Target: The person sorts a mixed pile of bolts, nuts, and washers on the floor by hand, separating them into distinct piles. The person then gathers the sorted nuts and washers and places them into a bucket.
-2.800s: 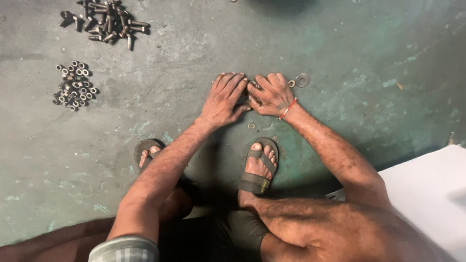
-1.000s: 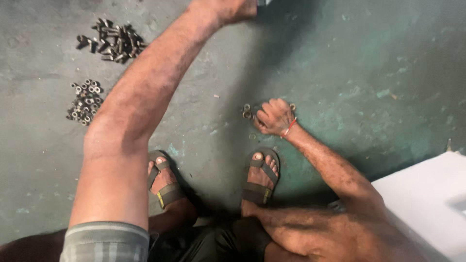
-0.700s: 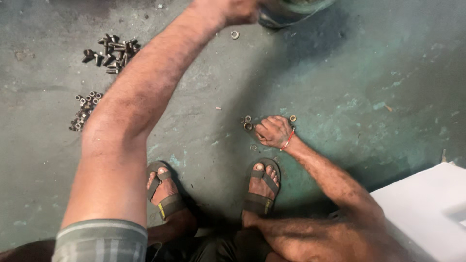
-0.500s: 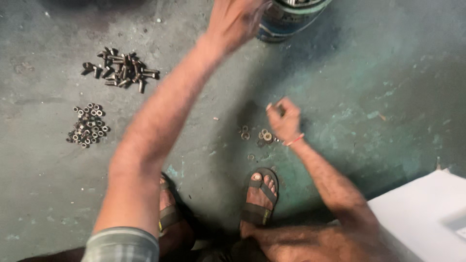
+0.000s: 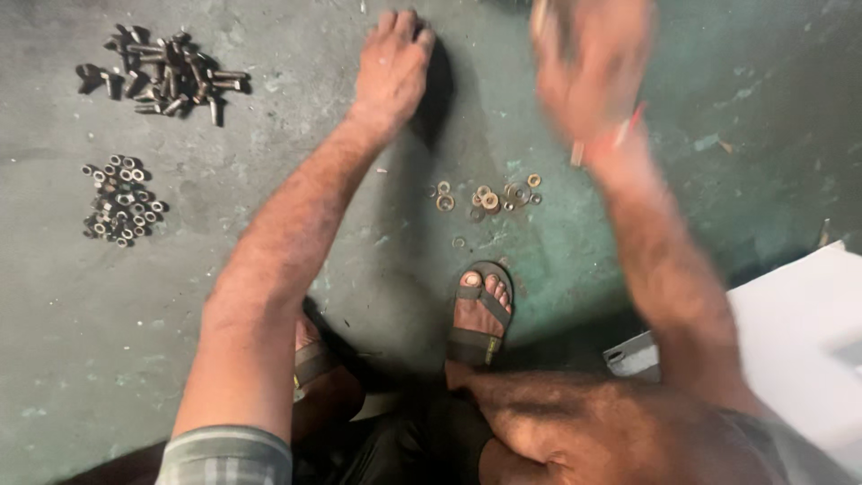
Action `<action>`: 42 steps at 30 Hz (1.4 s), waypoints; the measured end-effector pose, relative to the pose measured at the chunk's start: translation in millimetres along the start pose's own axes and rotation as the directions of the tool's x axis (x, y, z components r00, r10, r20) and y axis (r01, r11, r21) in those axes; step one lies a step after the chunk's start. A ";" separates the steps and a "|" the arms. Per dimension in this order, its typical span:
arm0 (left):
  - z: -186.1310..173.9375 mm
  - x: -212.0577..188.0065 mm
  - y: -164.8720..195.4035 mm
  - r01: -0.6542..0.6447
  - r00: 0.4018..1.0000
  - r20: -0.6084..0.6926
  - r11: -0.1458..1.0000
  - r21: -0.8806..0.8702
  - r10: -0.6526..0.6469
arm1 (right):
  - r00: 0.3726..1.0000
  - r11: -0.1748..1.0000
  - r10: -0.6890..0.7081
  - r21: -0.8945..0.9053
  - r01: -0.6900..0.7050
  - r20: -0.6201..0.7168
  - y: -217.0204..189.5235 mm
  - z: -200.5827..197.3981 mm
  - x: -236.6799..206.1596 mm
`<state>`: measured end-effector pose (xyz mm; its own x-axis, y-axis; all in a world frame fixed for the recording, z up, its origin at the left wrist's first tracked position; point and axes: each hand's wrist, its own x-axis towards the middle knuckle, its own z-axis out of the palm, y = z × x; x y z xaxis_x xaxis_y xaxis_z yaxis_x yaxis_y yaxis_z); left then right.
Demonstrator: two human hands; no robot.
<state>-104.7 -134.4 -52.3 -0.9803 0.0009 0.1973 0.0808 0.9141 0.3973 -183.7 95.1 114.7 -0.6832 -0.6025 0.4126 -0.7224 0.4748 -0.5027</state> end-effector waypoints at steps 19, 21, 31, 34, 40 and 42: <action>-23.7 -127.4 78.7 0.689 0.667 0.655 -0.039 -0.724 -0.356 | 0.651 0.319 0.538 0.586 -0.745 0.535 63.7 29.9 -258.3; -22.3 -143.0 91.9 0.693 0.689 0.628 0.074 -0.717 -0.362 | 0.588 -0.094 0.550 0.744 -0.662 0.593 61.4 17.8 -263.9; -7.9 -166.6 114.0 0.250 0.958 0.208 0.929 -0.271 -0.197 | 0.819 0.813 0.436 0.227 -0.536 0.372 -6.9 38.1 -220.0; -6.1 -165.9 115.5 0.286 0.934 0.283 0.931 -0.229 -0.217 | 0.901 0.939 0.248 0.143 -0.314 0.356 -9.3 54.8 -218.5; -18.0 -157.0 125.6 0.240 0.947 0.290 0.906 -0.348 -0.140 | 0.867 0.967 0.165 0.095 -0.236 0.470 1.4 62.1 -221.0; -20.1 -154.6 129.2 0.197 0.951 0.293 0.927 -0.318 -0.101 | 0.807 0.971 0.190 0.016 -0.239 0.559 6.2 65.0 -220.9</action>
<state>60.9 -24.6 -13.4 -0.9929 0.0273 -0.1156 -0.0608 0.7190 0.6923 -30.3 189.5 -28.9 -0.6286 -0.7548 -0.1872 -0.5363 0.5950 -0.5986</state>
